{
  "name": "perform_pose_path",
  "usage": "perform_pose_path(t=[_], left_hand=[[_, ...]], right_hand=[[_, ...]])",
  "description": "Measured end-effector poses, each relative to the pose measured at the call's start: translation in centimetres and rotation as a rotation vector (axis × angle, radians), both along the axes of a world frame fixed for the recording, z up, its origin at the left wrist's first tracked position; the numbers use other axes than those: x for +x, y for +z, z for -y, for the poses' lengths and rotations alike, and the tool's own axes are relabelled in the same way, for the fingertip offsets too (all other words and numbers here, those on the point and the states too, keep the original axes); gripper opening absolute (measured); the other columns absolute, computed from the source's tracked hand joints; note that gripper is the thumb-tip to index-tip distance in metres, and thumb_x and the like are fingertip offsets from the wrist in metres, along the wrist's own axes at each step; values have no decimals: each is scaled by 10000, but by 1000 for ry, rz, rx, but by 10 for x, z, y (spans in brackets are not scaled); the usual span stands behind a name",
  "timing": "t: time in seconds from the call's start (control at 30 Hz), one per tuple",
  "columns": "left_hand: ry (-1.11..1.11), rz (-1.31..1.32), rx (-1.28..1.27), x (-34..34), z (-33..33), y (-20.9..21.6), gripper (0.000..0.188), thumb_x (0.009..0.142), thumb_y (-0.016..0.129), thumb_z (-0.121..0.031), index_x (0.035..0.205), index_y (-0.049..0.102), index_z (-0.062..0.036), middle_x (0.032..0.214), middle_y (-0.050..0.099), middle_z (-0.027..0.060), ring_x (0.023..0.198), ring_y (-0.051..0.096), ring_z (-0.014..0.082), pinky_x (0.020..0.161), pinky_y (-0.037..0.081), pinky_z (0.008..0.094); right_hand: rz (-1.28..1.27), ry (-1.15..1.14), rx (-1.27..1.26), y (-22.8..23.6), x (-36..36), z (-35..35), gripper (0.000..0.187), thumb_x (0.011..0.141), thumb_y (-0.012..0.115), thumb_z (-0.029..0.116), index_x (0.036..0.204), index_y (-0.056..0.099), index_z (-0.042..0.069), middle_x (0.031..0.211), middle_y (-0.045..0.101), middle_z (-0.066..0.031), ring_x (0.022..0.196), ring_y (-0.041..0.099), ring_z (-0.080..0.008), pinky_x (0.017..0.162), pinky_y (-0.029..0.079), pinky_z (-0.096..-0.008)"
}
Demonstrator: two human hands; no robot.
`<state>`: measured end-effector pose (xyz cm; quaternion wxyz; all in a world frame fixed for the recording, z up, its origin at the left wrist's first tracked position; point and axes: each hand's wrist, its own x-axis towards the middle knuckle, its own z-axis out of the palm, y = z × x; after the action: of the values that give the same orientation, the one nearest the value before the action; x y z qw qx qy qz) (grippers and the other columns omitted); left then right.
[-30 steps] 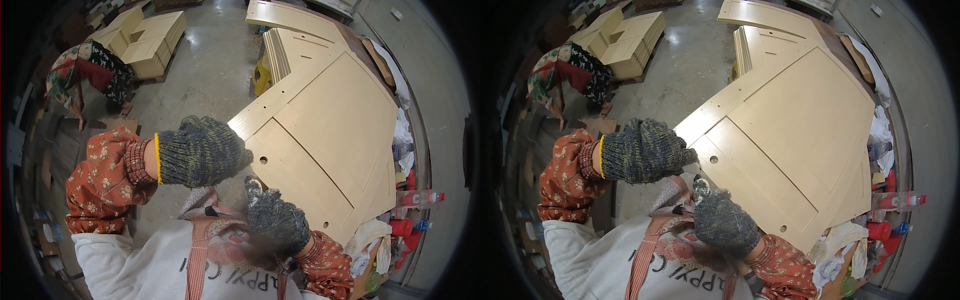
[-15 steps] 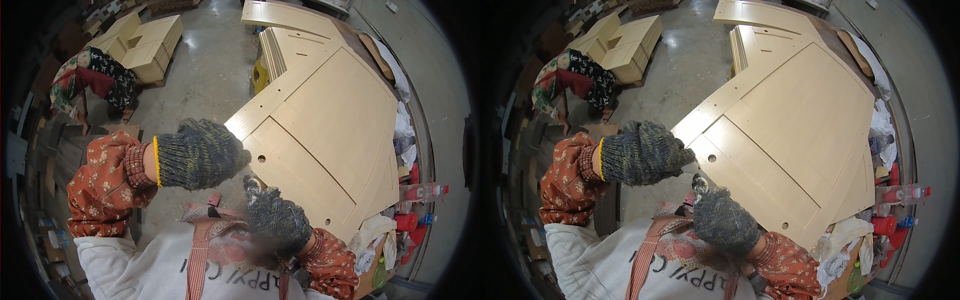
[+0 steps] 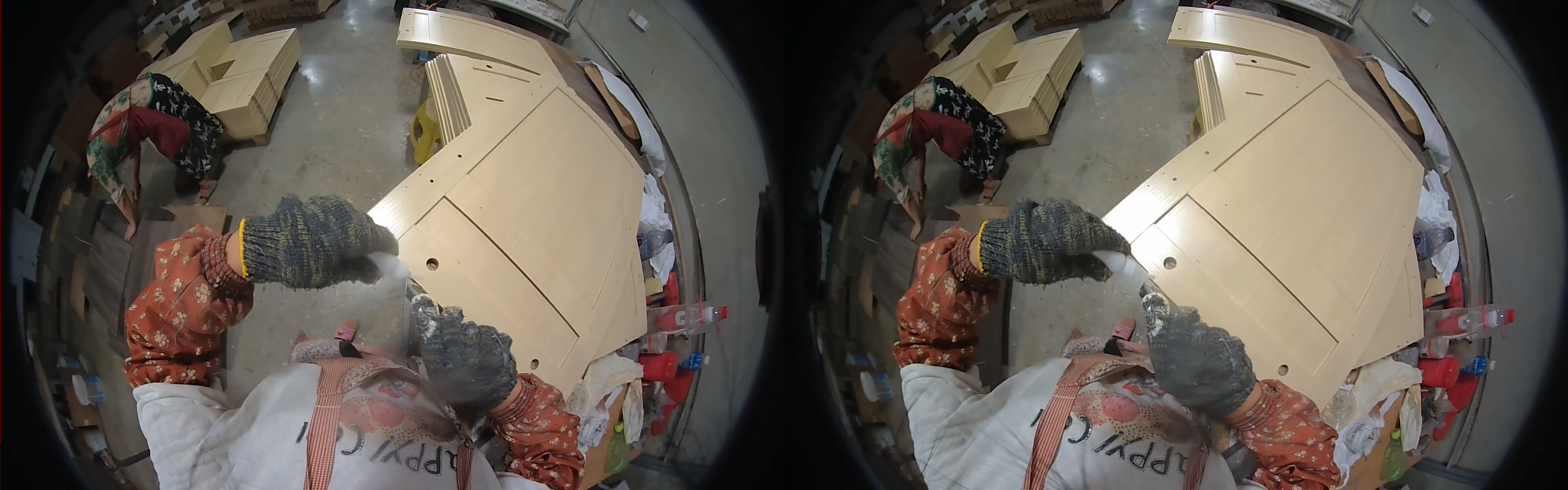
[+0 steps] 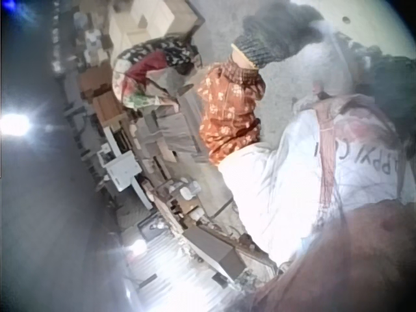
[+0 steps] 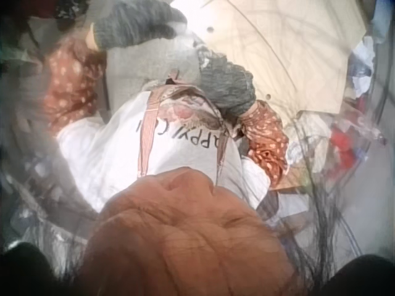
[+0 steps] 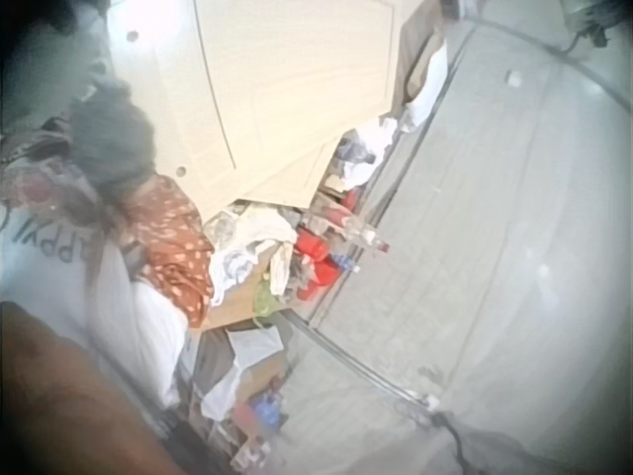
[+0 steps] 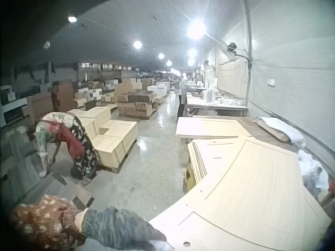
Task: The person wipes wooden panels with a cloth and sponge, applies liquid from a squeeze bottle onto the panels, and spreads paste from a container onto the panel edges using a tool.
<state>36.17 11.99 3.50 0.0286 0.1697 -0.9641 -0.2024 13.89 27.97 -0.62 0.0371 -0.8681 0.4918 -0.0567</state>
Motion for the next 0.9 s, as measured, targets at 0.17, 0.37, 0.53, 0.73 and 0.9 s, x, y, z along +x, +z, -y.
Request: perform_pose_path(t=[0.17, 0.37, 0.53, 0.73, 0.9], left_hand=[[77, -303, 277, -3, 23, -19, 373, 842, 677, -238, 1174, 610, -81, 1007, 666, 162, 914, 652, 286, 801, 514, 376], [200, -540, 592, -30, 47, -45, 425, 823, 710, -200, 1207, 593, -59, 1070, 672, 108, 968, 640, 182, 875, 509, 331], [215, -648, 726, -51, 58, -66, 425, 826, 714, -205, 1199, 591, -43, 1077, 668, 114, 993, 634, 180, 901, 505, 329], [213, -644, 726, -55, 65, -79, 416, 837, 702, -197, 1201, 584, -33, 1072, 665, 108, 988, 627, 167, 893, 504, 332], [140, -692, 951, -54, 69, -87, 433, 846, 692, -195, 1217, 558, -15, 1060, 666, 101, 986, 626, 169, 881, 504, 336]], right_hand=[[-46, -30, -194, 2, -6, -4, 500, 781, 550, 201, 1238, 521, 0, 884, 592, -120, 656, 593, -179, 489, 440, -341], [-90, -149, -43, 10, 4, 3, 270, 779, 576, 222, 989, 593, 53, 688, 603, -74, 531, 591, -195, 449, 437, -364], [-76, -238, -60, 9, 17, 9, 171, 766, 608, 221, 862, 584, 81, 612, 581, -74, 509, 603, -228, 439, 447, -380], [-53, -412, 132, 18, 30, 20, 174, 806, 611, 243, 912, 625, 106, 680, 618, -98, 593, 620, -270, 527, 475, -397], [14, -502, -6, 14, 37, 17, 184, 853, 600, 260, 939, 668, 112, 725, 643, -124, 652, 631, -303, 587, 486, -394]])
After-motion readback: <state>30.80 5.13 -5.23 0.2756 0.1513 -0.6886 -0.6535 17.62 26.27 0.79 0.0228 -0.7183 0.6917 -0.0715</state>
